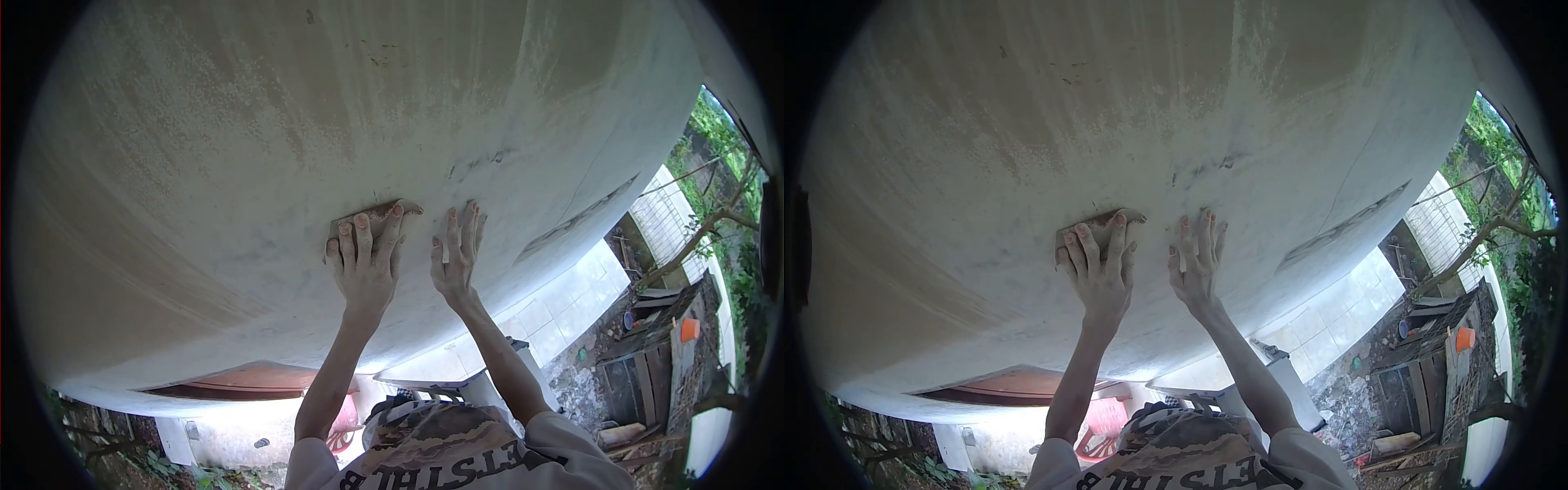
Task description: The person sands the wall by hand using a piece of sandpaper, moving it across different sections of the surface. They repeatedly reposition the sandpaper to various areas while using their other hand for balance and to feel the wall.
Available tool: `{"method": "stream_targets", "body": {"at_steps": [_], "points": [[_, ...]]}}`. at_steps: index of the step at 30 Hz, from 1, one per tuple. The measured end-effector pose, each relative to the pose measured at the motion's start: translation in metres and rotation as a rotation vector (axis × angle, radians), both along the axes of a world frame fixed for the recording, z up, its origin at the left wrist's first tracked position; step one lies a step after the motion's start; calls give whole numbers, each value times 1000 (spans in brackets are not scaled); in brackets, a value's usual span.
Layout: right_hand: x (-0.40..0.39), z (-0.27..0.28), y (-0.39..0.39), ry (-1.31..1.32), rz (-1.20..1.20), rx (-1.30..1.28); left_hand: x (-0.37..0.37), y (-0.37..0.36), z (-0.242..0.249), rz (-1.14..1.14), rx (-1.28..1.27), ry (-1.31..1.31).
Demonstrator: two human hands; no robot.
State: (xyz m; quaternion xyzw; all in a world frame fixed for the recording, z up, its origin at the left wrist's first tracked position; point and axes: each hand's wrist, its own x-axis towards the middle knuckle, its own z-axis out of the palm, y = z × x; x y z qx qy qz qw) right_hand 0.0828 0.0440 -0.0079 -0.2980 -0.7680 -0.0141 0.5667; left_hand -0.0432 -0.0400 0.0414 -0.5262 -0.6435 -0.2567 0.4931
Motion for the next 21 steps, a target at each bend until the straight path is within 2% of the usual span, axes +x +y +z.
{"method": "stream_targets", "body": {"at_steps": [5,7,10,14,15,18,20,21], "points": [[-1,-26,-10,-20,-7,-121,10,4,71,-1,-25,-41],[-1,-36,-16,-9,23,-163,10,7,77,14,-16,-35],[2,-44,-20,4,23,-182,10,8,51,22,-57,-33],[11,-43,-23,-37,71,-236,2,0,-62,-19,-176,24],[13,-43,-24,-40,75,-244,3,-3,-62,-33,-210,1],[14,-47,-26,-39,79,-264,8,-7,-46,-44,-251,-7],[12,-48,-27,-13,82,-273,6,2,-10,-21,-214,81],[11,-47,-28,4,85,-278,13,4,20,-34,-210,23]]}}
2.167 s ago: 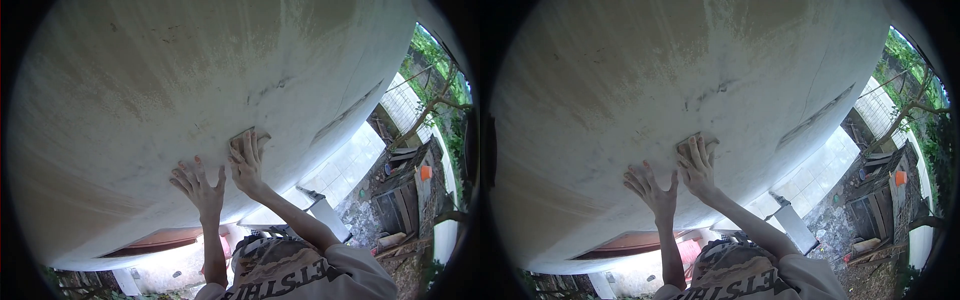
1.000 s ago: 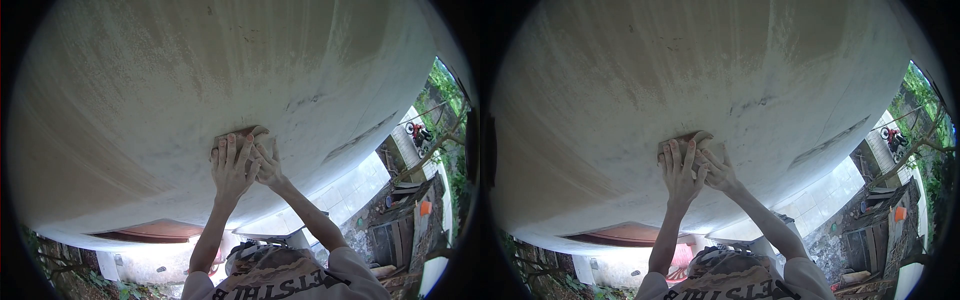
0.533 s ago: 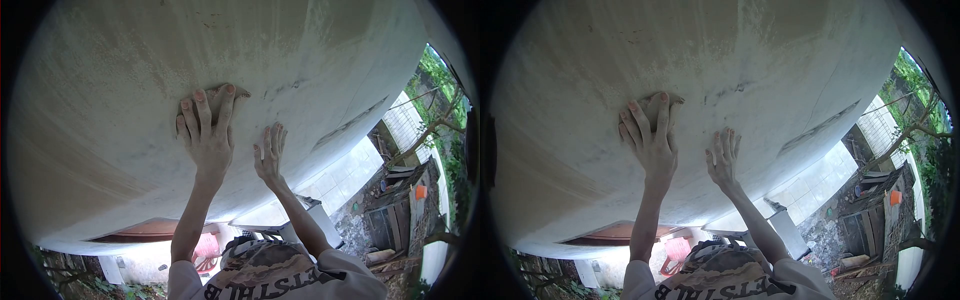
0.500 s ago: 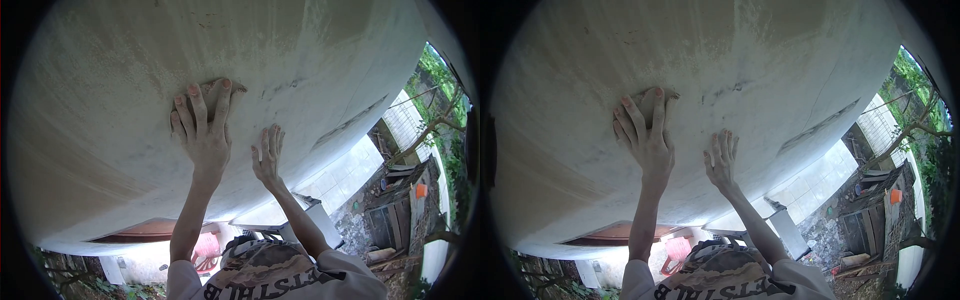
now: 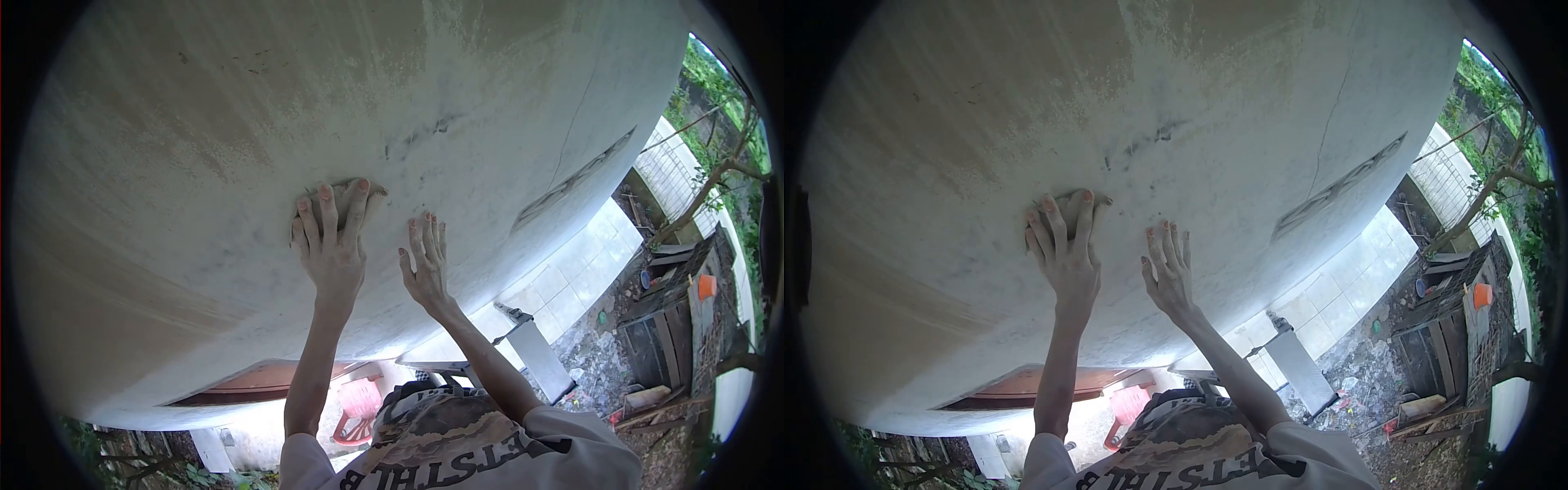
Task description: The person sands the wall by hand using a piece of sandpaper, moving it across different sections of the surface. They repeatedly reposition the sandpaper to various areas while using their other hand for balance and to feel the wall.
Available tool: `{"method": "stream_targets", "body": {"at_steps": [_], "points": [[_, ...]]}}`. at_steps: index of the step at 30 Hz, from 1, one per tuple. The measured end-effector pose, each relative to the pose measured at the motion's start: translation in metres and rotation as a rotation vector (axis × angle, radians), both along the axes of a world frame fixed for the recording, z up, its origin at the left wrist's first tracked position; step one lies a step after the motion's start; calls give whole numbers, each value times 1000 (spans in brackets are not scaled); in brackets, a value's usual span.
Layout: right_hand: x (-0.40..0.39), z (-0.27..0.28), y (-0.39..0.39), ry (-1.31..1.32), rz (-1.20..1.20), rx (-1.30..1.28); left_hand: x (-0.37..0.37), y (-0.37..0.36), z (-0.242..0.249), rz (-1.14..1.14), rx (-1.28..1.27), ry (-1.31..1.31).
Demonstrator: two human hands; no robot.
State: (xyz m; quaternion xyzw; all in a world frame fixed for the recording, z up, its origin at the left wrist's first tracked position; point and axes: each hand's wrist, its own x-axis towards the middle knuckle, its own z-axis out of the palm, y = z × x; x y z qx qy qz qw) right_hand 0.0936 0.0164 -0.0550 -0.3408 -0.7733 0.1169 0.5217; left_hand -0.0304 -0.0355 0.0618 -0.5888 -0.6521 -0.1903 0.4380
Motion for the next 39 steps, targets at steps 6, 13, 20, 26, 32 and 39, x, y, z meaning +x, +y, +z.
{"method": "stream_targets", "body": {"at_steps": [6,13,20,26,32,39], "points": [[-2,4,-9,53,-5,-47,11,1,44,21,53,-89],[1,17,-16,48,3,-90,-5,-12,-107,-13,-69,2],[-4,21,-21,25,17,-133,-15,-24,42,75,112,-135],[-5,28,-26,28,17,-165,-44,-37,-64,65,240,-211],[-5,22,-25,-27,0,-102,-63,-69,-82,36,134,-222],[-9,32,-32,27,7,-153,-61,-72,43,29,348,-313]]}}
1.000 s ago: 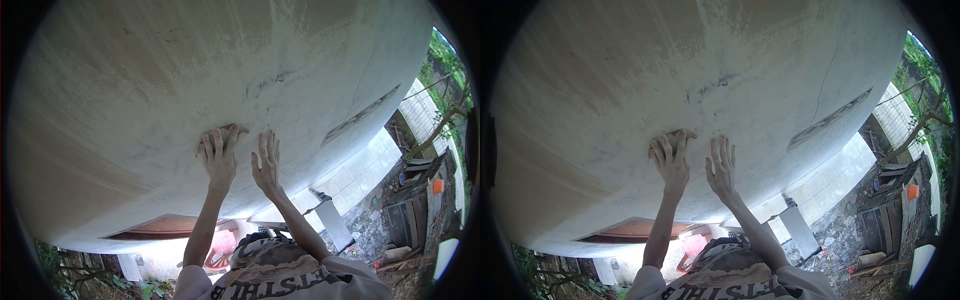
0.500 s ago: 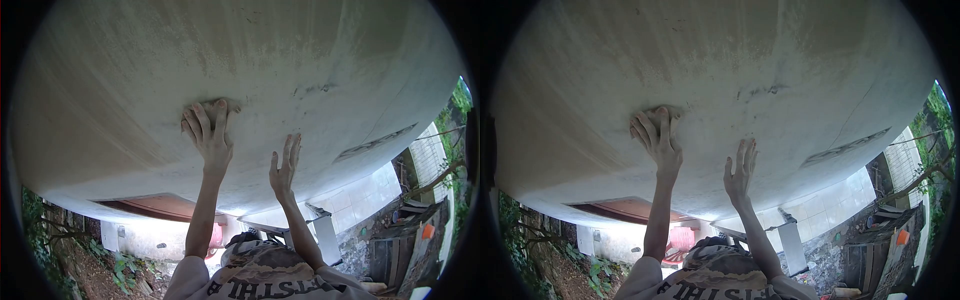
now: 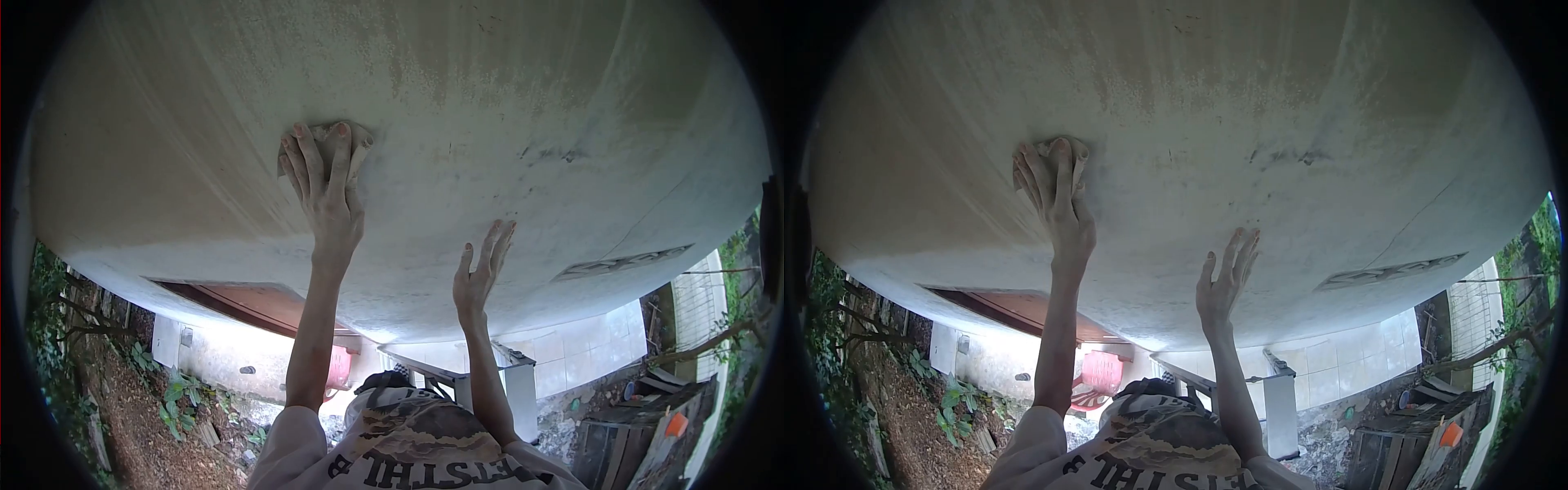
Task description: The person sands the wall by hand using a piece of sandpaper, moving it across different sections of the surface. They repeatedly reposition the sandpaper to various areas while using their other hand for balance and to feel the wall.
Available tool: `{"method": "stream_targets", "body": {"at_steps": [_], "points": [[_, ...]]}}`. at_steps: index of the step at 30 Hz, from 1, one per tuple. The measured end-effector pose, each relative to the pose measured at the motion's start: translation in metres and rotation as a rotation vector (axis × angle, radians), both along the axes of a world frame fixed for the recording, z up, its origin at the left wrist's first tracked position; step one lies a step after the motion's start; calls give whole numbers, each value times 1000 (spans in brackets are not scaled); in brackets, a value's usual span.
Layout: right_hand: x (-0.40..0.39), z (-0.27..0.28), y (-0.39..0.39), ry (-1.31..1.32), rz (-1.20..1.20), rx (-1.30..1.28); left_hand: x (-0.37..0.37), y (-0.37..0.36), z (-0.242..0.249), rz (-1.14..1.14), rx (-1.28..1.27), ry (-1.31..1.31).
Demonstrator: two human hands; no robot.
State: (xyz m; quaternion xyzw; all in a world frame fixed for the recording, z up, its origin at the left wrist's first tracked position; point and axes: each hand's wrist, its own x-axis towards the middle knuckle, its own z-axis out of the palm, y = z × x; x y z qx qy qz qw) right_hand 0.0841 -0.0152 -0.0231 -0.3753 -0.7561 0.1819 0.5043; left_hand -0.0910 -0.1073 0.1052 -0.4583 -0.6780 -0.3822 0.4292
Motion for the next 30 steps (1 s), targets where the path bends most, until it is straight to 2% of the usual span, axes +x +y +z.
{"method": "stream_targets", "body": {"at_steps": [2,5,8,11,15,18,19,25,30], "points": [[2,0,-2,-2,8,-15,-2,8,-58,9,-19,-24],[2,-2,0,-42,-12,22,-2,9,-177,3,-121,28],[2,-6,4,-80,-17,43,-1,5,-191,2,-189,30],[0,-7,5,-71,-14,24,-5,-1,-156,-15,-239,91],[-5,-9,3,-50,-29,30,-2,-3,-41,-2,-187,61],[-5,-10,4,-54,-32,45,-4,0,3,8,-85,56],[-5,-10,4,-58,-32,46,-5,2,5,6,-52,62],[-1,-14,9,-80,-14,19,-12,10,-47,68,-65,163],[-4,-15,10,-45,-27,37,-10,12,-54,78,-47,132]]}}
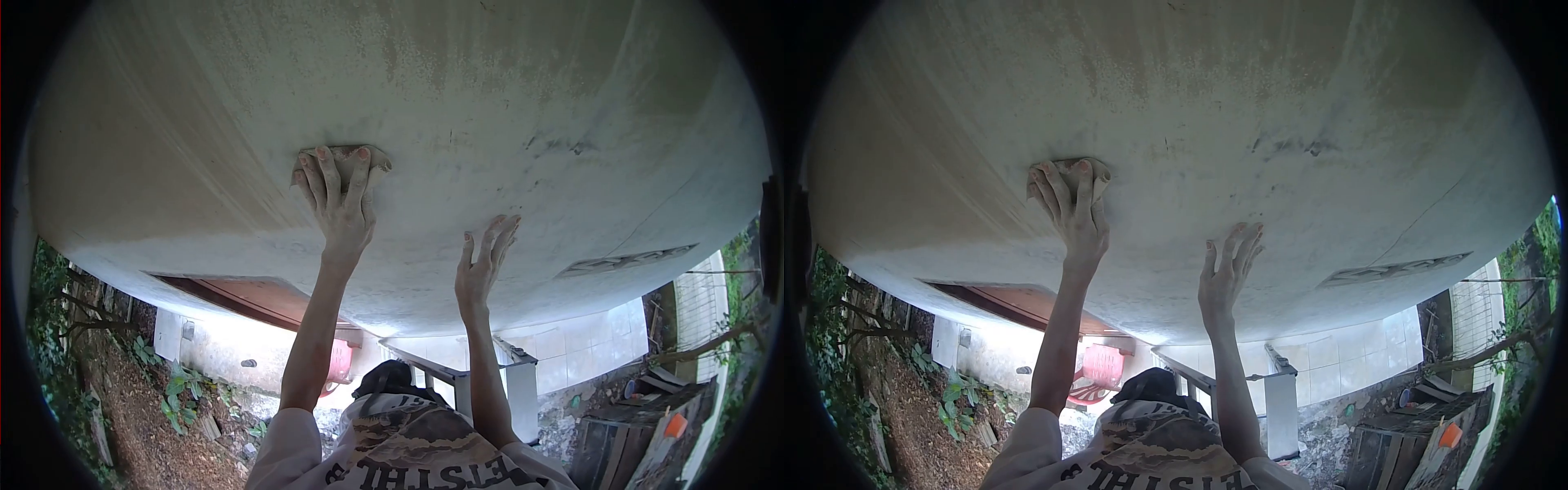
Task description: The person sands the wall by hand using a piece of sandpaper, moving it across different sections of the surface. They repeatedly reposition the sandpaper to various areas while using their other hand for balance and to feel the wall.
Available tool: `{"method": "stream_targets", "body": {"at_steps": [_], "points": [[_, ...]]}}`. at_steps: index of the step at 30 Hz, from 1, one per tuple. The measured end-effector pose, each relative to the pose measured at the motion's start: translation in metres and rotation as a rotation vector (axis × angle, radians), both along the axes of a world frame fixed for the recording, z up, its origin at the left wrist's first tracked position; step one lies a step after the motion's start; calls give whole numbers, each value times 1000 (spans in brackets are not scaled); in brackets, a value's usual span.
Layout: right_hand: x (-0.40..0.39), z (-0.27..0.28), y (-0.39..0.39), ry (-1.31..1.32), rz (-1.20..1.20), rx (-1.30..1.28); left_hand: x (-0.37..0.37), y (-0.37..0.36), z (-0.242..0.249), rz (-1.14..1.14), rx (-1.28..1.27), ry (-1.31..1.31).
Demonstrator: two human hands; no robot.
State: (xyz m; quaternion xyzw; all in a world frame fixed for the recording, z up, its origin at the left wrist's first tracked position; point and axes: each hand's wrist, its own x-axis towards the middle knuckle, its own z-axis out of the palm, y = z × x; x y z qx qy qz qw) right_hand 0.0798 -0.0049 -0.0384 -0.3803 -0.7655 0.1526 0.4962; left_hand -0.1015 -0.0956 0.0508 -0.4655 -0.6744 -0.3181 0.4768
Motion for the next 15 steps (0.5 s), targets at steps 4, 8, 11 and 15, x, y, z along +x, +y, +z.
{"method": "stream_targets", "body": {"at_steps": [4,8,11,15], "points": [[0,-7,4,-2,-12,15,0,0,-3,-4,6,-15],[-3,-10,5,-1,-30,34,-2,1,-5,-3,-3,26],[-4,-8,4,4,-37,23,-3,1,-6,10,-25,67],[-7,-7,4,12,-44,34,-5,3,-8,12,-5,78]]}}
